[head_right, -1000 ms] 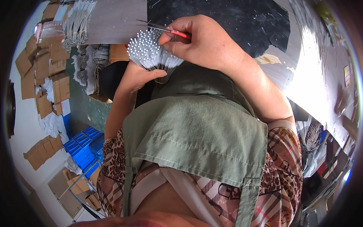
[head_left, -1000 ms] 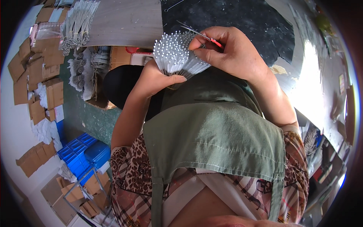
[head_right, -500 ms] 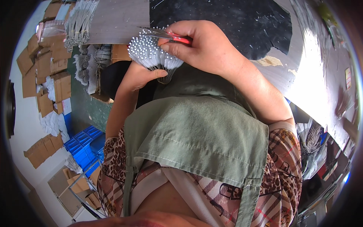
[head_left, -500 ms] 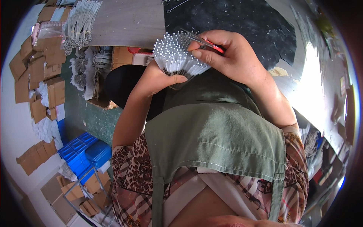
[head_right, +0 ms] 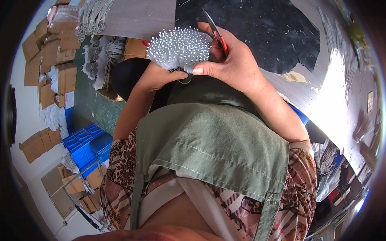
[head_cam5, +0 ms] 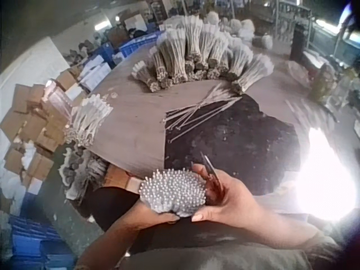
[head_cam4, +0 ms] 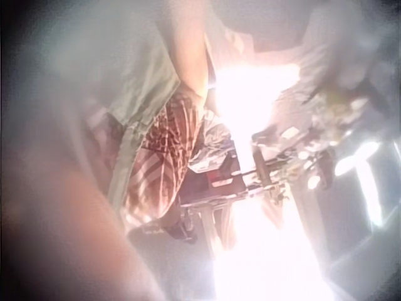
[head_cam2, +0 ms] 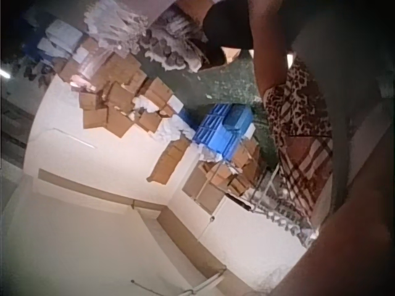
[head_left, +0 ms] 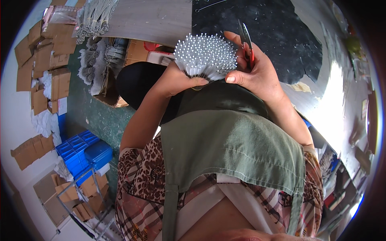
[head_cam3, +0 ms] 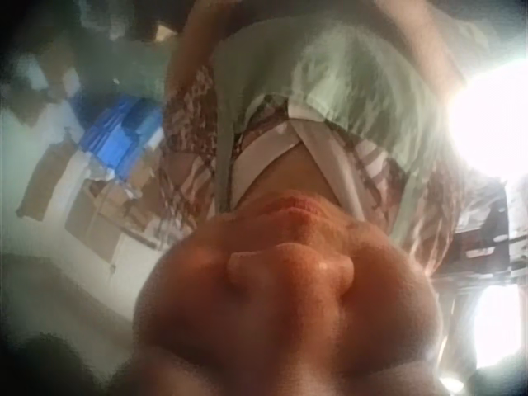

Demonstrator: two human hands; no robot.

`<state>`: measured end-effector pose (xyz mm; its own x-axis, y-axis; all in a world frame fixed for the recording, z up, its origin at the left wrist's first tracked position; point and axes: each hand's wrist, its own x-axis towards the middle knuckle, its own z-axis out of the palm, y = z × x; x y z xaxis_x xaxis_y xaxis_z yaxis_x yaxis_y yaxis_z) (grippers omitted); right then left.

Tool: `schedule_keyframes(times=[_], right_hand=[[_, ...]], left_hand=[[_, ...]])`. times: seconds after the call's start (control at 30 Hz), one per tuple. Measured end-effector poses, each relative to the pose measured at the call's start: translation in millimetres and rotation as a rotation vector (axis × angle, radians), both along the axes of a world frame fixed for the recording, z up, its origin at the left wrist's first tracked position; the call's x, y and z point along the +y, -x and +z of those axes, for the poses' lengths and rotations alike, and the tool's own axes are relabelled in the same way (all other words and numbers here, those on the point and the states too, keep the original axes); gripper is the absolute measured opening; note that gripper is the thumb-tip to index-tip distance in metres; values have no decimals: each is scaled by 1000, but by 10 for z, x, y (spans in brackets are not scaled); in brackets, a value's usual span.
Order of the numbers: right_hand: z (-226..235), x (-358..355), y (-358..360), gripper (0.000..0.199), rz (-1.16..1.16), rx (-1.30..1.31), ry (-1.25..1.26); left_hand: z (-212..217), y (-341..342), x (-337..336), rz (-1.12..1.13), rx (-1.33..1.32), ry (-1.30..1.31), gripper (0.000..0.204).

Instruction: The person uses red-handled scissors to trim the tips of bundled wire brushes held in their left hand. They repeatedly cut the ends of the bristles to create a uniform surface, then separate the bundles to inspect the cut. The person works at a table in a workshop environment with other similar items visible.

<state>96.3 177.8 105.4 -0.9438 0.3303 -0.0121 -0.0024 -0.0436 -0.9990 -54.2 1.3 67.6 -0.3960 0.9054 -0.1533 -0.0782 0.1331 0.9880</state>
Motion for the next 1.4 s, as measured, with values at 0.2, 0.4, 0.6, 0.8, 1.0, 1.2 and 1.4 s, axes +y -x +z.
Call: schedule_keyframes(times=[0.2,0.4,0.6,0.8,1.0,1.2,1.4], right_hand=[[-6,-52,-6,103,35,52,-37],[-69,-140,-52,105,52,33,-99],[-106,-168,-67,104,59,-4,-122],[-60,-173,-65,99,104,-88,-90],[-107,-188,-69,98,93,-63,-57],[-148,-202,-61,96,87,-12,-42],[-140,-216,-56,95,89,6,-15]], left_hand=[[-115,-14,-41,-42,69,38,68],[-252,-58,50,-66,313,-53,65],[-501,-7,-44,-24,191,53,45],[-862,96,-104,-63,323,94,37],[-827,102,-85,-123,626,96,39],[-538,52,-17,-156,568,35,41],[-273,-26,66,-182,645,62,38]])
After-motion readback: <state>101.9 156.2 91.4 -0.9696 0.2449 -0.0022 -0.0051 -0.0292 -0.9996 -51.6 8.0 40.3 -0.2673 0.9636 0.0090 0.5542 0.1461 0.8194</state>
